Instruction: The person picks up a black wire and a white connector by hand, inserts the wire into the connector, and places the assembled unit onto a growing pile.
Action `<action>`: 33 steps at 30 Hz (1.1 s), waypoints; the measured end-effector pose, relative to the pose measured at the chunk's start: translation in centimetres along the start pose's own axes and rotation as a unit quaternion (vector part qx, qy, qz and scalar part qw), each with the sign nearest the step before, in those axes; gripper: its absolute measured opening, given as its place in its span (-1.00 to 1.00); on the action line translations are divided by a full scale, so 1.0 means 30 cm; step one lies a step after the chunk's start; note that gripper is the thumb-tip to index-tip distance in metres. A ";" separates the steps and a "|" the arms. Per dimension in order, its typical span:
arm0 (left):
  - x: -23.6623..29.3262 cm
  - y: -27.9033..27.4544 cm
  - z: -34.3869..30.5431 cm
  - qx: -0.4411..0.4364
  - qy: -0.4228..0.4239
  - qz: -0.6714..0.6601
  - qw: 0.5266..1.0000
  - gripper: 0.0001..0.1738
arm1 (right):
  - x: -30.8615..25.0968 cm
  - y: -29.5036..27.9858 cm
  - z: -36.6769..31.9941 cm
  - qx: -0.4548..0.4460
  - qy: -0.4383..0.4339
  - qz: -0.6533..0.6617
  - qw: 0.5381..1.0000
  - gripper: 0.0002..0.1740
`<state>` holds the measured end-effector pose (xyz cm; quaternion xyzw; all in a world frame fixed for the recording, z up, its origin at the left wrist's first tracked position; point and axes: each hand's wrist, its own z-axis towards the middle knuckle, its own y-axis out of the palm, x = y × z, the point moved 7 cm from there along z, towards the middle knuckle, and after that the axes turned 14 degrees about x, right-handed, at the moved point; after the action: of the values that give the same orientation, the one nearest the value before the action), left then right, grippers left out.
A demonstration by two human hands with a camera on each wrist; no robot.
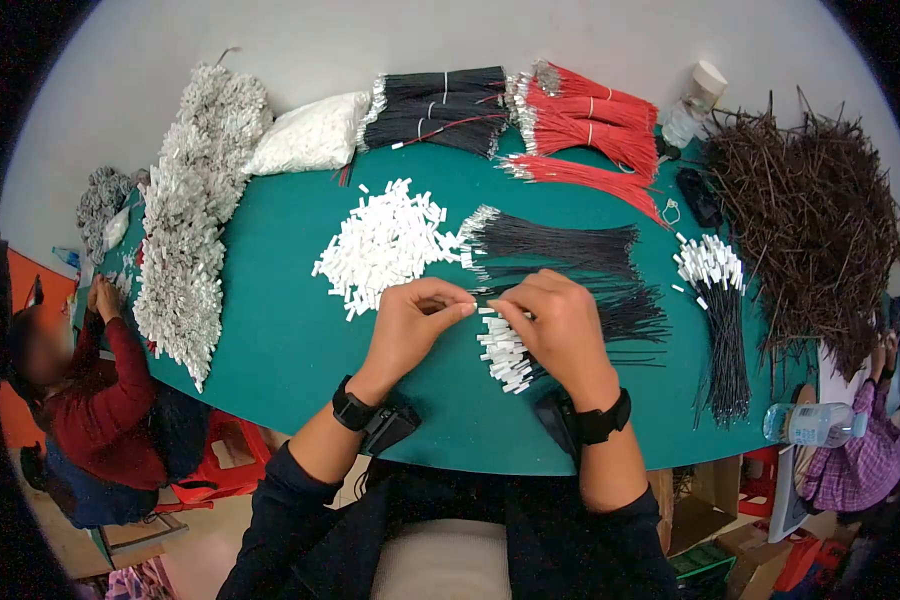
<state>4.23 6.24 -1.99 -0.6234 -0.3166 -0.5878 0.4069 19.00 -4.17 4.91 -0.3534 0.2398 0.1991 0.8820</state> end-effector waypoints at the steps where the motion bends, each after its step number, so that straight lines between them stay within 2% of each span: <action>1: -0.005 0.000 0.004 0.004 0.022 0.007 1.000 -0.86 | 0.012 -0.007 -0.002 -0.006 0.011 -0.037 0.999 -0.87; 3: 0.025 0.007 0.005 0.006 0.047 0.014 0.999 -0.83 | 0.020 -0.016 0.001 0.008 0.015 -0.049 0.999 -0.84; 5: 0.051 0.038 -0.013 -0.027 0.065 0.101 0.992 -0.72 | 0.033 -0.020 -0.001 0.030 0.021 -0.065 0.997 -0.88; 9: 0.077 0.098 -0.040 -0.079 0.107 0.022 0.991 -0.64 | 0.053 0.001 -0.005 0.008 0.025 -0.078 0.997 -0.91; 12: 0.157 0.036 -0.030 -0.015 0.280 0.119 0.953 -0.66 | 0.070 0.013 -0.015 -0.015 0.035 -0.084 0.996 -0.91; 13: 0.166 0.005 -0.016 -0.015 0.281 0.122 0.952 -0.66 | 0.072 0.016 -0.015 -0.021 0.045 -0.082 0.995 -0.91; 15: 0.178 -0.086 0.010 0.042 0.242 0.162 0.956 -0.67 | 0.071 0.018 -0.016 -0.028 0.053 -0.077 0.995 -0.91; 16: 0.176 -0.128 0.017 0.050 0.207 0.162 0.964 -0.59 | 0.072 0.021 -0.017 -0.035 0.059 -0.072 0.995 -0.91; 18: 0.206 -0.204 0.011 0.084 0.193 0.206 0.956 -0.53 | 0.072 0.028 -0.016 -0.040 0.062 -0.062 0.995 -0.90; 20: 0.204 -0.288 0.004 0.118 0.194 0.289 0.930 -0.36 | 0.082 0.032 -0.023 -0.051 0.084 -0.058 0.994 -0.90; 21: 0.195 -0.325 0.000 0.119 0.195 0.291 0.929 -0.36 | 0.080 0.031 -0.023 -0.050 0.083 -0.056 0.994 -0.90; 23: 0.159 -0.420 0.000 0.165 0.154 0.415 0.882 -0.25 | 0.079 0.030 -0.023 -0.053 0.082 -0.059 0.993 -0.91; 24: 0.146 -0.460 0.000 0.164 0.156 0.417 0.880 -0.25 | 0.080 0.029 -0.024 -0.050 0.082 -0.057 0.994 -0.91; 26: 0.049 -0.557 0.014 0.153 0.006 0.491 0.858 -0.07 | 0.082 0.033 -0.026 -0.052 0.081 -0.051 0.994 -0.91; 30: -0.012 -0.574 0.021 0.136 -0.013 0.500 0.855 0.05 | 0.085 0.040 -0.028 -0.058 0.093 -0.049 0.993 -0.91; 33: -0.025 -0.483 0.013 0.103 -0.005 0.457 0.883 0.04 | 0.084 0.044 -0.028 -0.063 0.088 -0.050 0.993 -0.90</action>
<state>-8.32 13.44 -0.75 -0.6564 -0.0572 -0.2978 0.6908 20.11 -3.44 2.25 -0.4355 0.2852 0.1374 0.8427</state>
